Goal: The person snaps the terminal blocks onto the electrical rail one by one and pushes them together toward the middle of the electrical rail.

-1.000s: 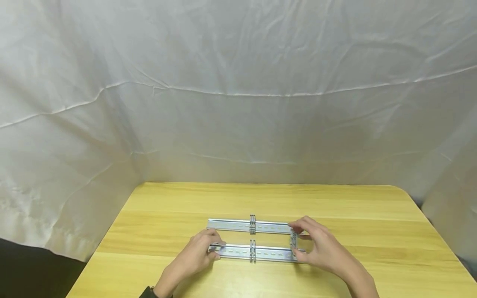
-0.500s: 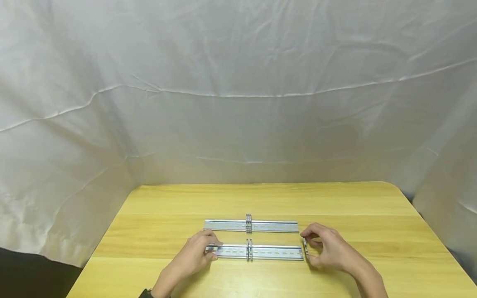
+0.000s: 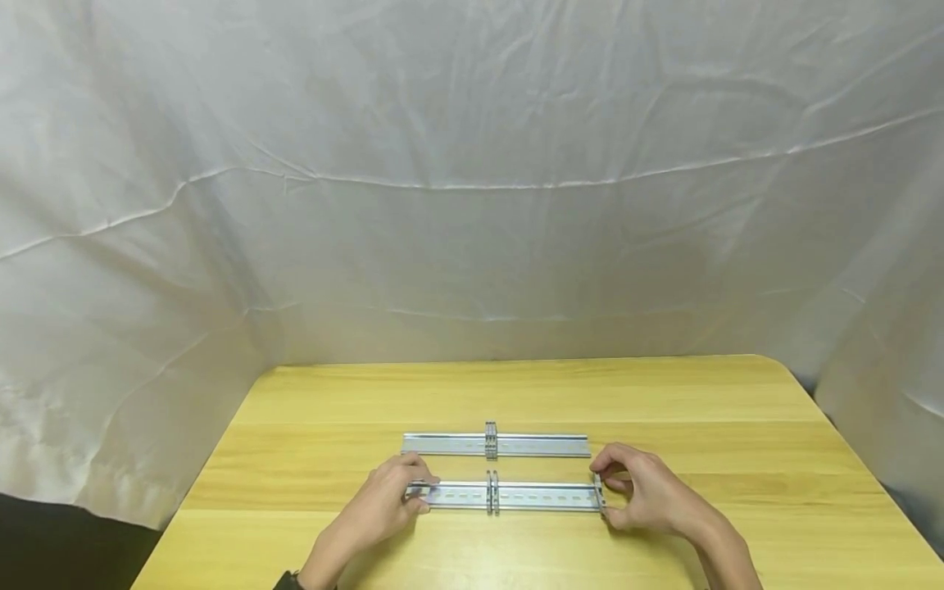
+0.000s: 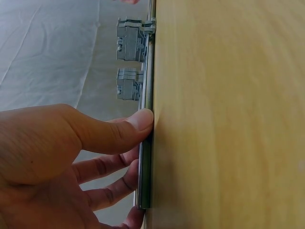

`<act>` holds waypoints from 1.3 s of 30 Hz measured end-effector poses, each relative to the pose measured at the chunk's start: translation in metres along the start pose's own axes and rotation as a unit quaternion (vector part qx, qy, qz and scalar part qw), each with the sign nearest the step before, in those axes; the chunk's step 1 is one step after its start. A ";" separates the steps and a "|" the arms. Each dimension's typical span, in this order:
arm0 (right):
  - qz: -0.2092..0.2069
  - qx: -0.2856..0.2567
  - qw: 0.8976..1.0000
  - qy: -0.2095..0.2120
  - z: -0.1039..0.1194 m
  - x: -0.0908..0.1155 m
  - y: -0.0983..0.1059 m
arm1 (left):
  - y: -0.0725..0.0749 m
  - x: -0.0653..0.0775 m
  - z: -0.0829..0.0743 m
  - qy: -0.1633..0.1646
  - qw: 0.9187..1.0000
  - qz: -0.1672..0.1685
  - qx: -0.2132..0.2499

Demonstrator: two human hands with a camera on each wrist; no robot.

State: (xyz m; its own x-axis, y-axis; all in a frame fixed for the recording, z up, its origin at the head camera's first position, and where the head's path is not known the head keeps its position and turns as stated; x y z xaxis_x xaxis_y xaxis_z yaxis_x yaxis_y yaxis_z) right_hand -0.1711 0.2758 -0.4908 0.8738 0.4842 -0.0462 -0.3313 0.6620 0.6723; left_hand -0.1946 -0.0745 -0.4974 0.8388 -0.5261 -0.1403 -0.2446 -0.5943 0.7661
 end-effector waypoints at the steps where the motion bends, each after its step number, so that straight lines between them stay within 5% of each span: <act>1: -0.001 0.002 1.000 -0.002 0.000 0.000 0.000 | 0.000 0.000 0.000 0.001 1.000 0.000 -0.001; 26: -0.008 -0.003 1.000 0.026 0.010 -0.009 -0.013 | 0.001 0.001 -0.003 -0.002 1.000 -0.001 -0.005; 39: -0.043 0.044 0.997 0.048 0.019 -0.024 -0.029 | 0.000 0.000 -0.001 0.000 1.000 -0.001 -0.006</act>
State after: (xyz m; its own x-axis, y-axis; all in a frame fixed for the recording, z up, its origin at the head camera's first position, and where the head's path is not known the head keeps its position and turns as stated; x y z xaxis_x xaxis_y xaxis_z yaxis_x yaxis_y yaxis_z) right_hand -0.1756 0.2340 -0.4948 0.8580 0.4829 -0.1752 -0.2201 0.6537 0.7240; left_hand -0.1943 -0.0739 -0.4965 0.8396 -0.5244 -0.1416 -0.2374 -0.5887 0.7727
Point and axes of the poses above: each hand's wrist, its own x-axis away from the middle knuckle, its own y-axis out of the back of the hand, z = x × y, the point moved 5 cm from there along -x, towards the middle knuckle, and after that the axes turned 10 degrees about x, right-handed, at the moved point
